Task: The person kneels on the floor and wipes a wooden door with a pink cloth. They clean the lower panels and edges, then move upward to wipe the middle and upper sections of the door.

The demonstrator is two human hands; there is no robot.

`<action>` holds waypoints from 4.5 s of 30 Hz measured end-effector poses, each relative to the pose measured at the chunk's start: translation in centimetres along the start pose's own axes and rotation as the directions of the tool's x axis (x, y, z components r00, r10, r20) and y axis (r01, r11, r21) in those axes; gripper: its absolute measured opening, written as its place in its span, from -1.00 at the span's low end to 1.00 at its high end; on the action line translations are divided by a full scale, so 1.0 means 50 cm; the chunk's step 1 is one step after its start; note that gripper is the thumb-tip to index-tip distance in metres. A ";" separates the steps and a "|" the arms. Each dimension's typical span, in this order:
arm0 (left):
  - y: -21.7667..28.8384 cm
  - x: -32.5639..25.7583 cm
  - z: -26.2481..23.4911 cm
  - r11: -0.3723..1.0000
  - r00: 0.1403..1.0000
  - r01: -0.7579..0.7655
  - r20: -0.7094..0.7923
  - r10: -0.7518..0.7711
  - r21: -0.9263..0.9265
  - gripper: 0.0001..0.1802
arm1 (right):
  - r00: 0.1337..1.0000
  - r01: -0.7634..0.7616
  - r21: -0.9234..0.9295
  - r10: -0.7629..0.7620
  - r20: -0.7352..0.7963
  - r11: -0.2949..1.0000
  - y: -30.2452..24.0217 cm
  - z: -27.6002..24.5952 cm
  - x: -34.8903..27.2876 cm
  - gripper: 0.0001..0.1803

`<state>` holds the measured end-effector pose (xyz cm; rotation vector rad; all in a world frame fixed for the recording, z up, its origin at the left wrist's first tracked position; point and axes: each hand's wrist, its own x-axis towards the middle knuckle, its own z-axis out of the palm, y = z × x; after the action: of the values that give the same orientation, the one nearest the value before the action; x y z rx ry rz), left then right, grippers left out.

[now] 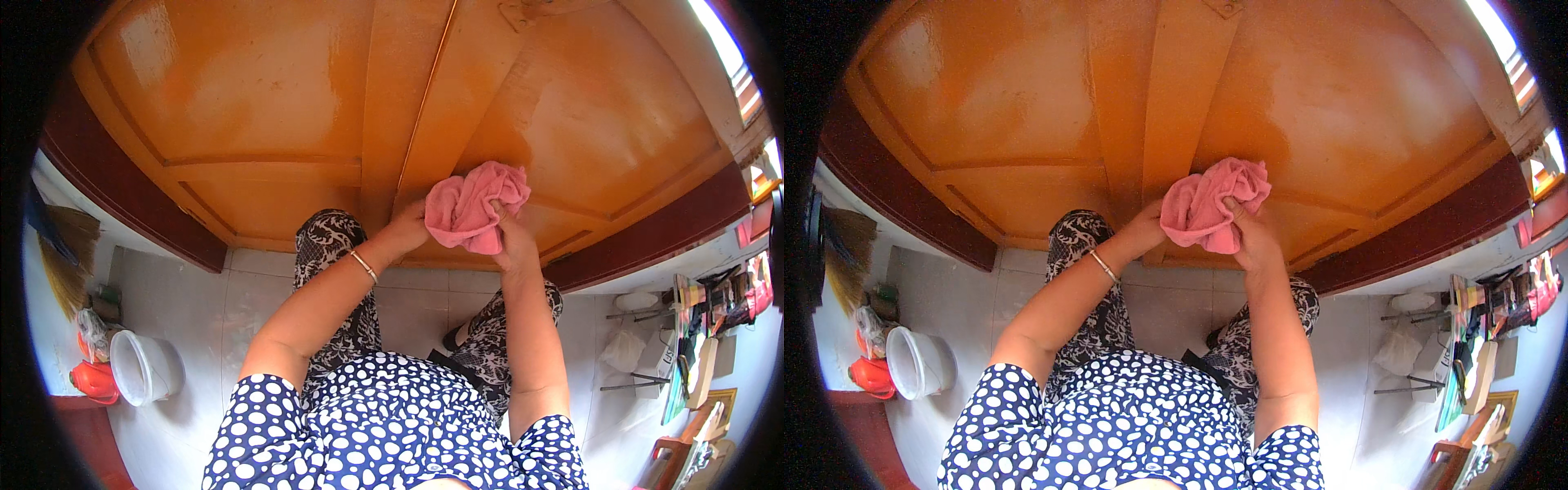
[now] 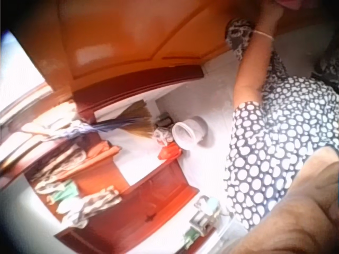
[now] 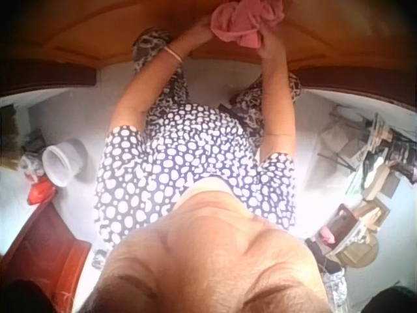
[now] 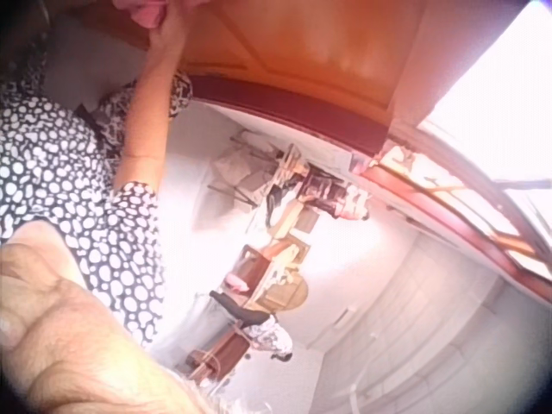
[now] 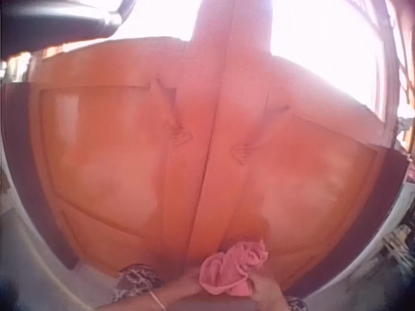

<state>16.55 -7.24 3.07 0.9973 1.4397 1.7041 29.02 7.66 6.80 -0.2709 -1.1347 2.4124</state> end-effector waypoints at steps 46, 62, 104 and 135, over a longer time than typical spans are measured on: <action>0.051 -0.056 0.021 0.556 0.792 0.013 -0.348 0.501 0.831 -0.86 | 0.995 0.053 -0.291 -0.026 0.096 0.955 0.165 -0.001 0.091 -0.42; -0.036 -0.114 0.054 0.914 0.828 -0.240 -0.422 0.369 0.327 -0.63 | 0.937 -0.170 -0.162 0.210 0.280 0.972 0.189 -0.017 0.076 -0.41; 0.745 0.195 -0.001 -0.271 -0.055 0.133 0.280 0.958 0.953 -0.68 | 0.785 -0.317 -0.566 0.546 0.293 0.761 0.210 0.018 0.049 -0.73; -0.156 -0.032 -0.141 0.040 0.740 0.134 -0.127 0.660 0.990 -0.68 | 0.647 0.483 -0.768 0.421 0.636 0.420 0.217 0.011 0.012 -0.73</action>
<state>11.26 -10.70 -5.47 1.5841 3.3180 0.9913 24.84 1.54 -1.14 0.5851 -2.8080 1.4668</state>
